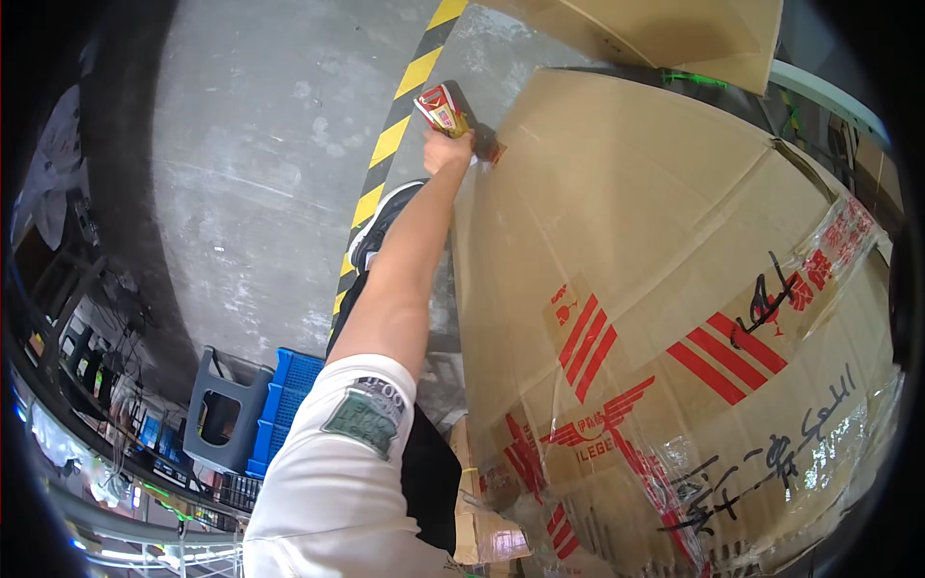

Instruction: Assembling and inspecting green plastic housings and electronic components on a factory assembly line.

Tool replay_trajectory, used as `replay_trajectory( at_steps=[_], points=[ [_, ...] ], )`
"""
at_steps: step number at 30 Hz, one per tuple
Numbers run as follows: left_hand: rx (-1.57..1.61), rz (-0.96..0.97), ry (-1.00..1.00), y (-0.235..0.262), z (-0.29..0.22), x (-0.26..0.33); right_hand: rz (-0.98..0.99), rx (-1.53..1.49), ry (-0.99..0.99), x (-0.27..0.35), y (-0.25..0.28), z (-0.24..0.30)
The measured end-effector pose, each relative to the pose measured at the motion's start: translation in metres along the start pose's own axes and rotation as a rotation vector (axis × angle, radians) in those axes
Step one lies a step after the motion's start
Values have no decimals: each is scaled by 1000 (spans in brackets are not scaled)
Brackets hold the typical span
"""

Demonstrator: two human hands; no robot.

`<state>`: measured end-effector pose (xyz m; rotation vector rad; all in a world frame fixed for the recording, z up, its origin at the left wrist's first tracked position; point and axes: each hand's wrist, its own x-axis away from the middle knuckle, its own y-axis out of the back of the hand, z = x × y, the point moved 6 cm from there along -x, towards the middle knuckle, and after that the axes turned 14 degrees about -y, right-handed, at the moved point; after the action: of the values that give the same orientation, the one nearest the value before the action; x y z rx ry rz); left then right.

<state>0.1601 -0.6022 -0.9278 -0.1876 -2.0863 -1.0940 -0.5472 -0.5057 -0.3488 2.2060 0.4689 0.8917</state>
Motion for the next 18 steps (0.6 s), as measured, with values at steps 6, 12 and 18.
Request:
replay_trajectory(
  at_steps=[6, 12, 18],
  points=[
    [49, 208, -110, 45, -5, 13, 15, 34, -66, 45, 7, -49],
    [-57, 537, -123, 50, -19, 12, 70, 51, -89, 82, -15, -67],
    [-55, 374, -112, 67, -43, 18, 80, 53, -138, 110, -20, -118]
  ],
)
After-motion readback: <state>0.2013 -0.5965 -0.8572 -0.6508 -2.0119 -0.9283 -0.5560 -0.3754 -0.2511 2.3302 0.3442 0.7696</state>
